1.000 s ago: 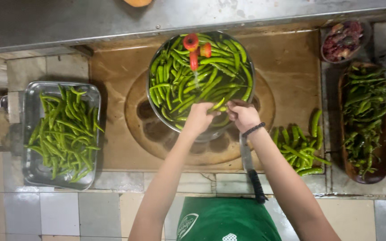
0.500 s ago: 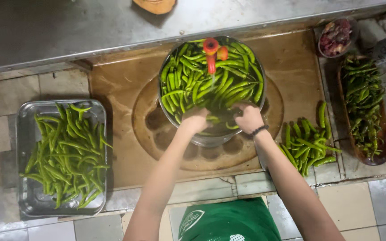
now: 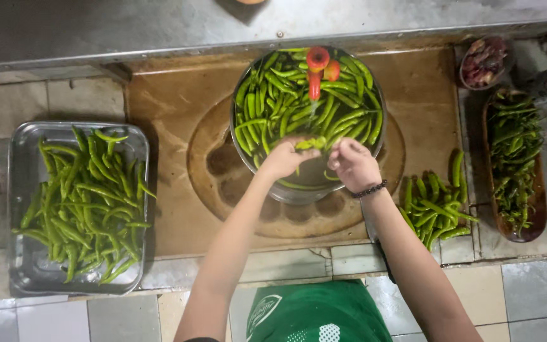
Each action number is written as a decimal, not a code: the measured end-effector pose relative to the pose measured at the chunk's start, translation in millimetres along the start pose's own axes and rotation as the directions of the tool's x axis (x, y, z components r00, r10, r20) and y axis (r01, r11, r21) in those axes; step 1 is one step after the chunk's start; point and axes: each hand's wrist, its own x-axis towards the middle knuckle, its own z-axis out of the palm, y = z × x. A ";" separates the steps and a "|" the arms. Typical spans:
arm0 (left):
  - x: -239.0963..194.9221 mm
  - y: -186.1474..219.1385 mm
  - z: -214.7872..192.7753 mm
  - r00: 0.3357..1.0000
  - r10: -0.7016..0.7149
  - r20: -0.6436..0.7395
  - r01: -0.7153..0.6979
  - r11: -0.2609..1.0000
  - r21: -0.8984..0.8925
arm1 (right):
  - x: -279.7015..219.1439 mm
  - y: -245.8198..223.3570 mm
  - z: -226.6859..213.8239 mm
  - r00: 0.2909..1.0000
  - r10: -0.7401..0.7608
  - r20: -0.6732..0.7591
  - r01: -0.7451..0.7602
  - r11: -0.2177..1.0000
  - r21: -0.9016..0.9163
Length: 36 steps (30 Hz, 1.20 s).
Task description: The person washes green chili peppers in a bowl under running water, snaps off their stems by hand, and places the cleaned peppers into a separate tray.
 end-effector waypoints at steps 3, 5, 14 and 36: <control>-3.9 -8.7 4.8 0.955 0.268 -0.126 -0.293 0.916 -0.275 | 4.7 -4.3 -0.1 0.985 0.027 -0.172 -0.021 0.999 0.035; -8.0 -15.3 4.7 0.973 0.149 -0.176 -0.206 0.903 -0.376 | 6.5 -10.4 0.2 0.965 0.084 -0.248 -0.122 0.983 -0.141; 14.8 -8.8 2.8 0.995 0.074 -0.072 -0.095 0.378 -0.921 | -2.4 -18.6 0.5 0.965 0.033 -0.261 -0.194 0.757 -0.623; -38.3 -10.9 6.8 0.924 -0.094 -0.370 -0.262 0.551 -0.793 | -16.8 -25.4 -1.6 0.891 -0.156 0.427 0.440 0.061 -0.896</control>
